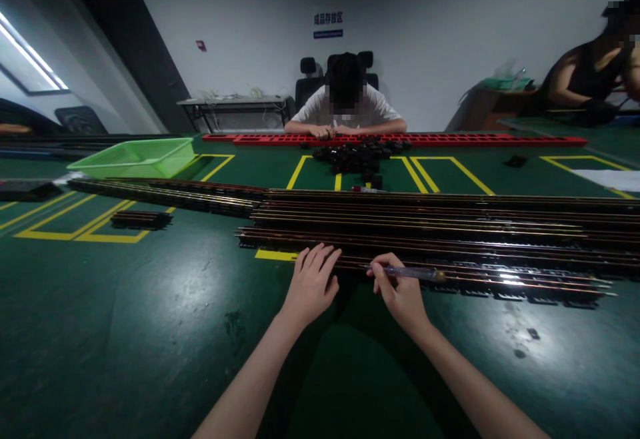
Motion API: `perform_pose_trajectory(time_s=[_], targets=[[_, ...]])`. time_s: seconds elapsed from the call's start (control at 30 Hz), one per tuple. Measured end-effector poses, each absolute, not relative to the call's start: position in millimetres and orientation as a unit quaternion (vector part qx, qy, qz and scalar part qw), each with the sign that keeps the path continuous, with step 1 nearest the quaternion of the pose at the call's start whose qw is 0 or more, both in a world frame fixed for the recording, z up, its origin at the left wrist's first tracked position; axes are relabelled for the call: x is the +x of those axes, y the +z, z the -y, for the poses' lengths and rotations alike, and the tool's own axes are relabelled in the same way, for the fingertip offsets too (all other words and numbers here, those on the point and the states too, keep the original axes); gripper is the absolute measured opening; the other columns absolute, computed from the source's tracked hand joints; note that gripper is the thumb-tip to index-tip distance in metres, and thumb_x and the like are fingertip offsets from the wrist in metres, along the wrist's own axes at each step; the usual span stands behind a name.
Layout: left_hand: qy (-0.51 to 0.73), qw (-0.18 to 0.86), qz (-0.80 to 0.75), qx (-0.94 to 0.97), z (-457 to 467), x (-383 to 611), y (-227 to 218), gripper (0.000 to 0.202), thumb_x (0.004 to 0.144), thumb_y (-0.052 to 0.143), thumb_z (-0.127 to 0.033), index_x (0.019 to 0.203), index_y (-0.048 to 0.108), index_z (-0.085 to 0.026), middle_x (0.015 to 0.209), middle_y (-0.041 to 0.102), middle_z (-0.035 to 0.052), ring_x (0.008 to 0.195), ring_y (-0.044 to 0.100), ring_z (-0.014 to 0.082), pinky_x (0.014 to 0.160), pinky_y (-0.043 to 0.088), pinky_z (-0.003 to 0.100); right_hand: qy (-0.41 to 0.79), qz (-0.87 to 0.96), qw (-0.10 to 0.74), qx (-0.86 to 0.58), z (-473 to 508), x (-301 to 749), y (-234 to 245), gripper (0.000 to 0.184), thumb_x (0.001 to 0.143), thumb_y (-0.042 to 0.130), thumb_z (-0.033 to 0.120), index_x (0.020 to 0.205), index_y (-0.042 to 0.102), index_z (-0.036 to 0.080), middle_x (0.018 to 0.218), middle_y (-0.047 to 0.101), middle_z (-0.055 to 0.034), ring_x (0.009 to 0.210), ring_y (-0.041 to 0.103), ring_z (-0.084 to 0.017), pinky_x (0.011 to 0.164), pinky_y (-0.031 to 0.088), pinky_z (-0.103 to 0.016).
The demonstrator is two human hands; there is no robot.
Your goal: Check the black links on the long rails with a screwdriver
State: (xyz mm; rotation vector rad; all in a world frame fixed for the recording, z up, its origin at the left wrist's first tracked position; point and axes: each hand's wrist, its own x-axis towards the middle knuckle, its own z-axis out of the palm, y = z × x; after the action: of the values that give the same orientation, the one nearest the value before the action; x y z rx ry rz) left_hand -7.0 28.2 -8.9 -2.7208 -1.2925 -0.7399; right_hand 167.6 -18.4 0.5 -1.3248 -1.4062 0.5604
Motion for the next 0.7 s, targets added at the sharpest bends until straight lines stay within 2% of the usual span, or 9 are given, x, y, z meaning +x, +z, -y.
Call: perform_pose_trajectory(time_s=[0.4, 0.7], targets=[[-0.235, 0.011, 0.422, -0.875, -29.5, -6.4, -7.9, 0.042, 0.082, 0.047, -0.019, 0.124, 0.047, -0.020, 0.121, 0.055, 0.0069, 0.117, 0.046, 0.0212, 0.105, 0.029, 0.044, 0.256, 0.599, 0.534, -0.539, 15.6, 171.7, -3.0, 0.023, 0.090, 0.042, 0.039, 0.082, 0.050, 0.019, 0.068, 0.059, -0.0019, 0.045, 0.051, -0.009, 0.043, 0.041, -0.022], [-0.232, -0.004, 0.430, -0.873, -28.5, -6.0, -7.9, 0.041, 0.084, 0.046, -0.019, 0.125, 0.047, -0.020, 0.124, 0.054, 0.0057, 0.119, 0.044, 0.0204, 0.107, 0.025, 0.043, 0.265, 0.572, 0.552, -0.546, 17.8, 167.4, 0.4, 0.023, 0.088, 0.045, 0.040, 0.080, 0.050, 0.019, 0.068, 0.060, -0.0017, 0.044, 0.050, -0.009, 0.043, 0.040, -0.022]])
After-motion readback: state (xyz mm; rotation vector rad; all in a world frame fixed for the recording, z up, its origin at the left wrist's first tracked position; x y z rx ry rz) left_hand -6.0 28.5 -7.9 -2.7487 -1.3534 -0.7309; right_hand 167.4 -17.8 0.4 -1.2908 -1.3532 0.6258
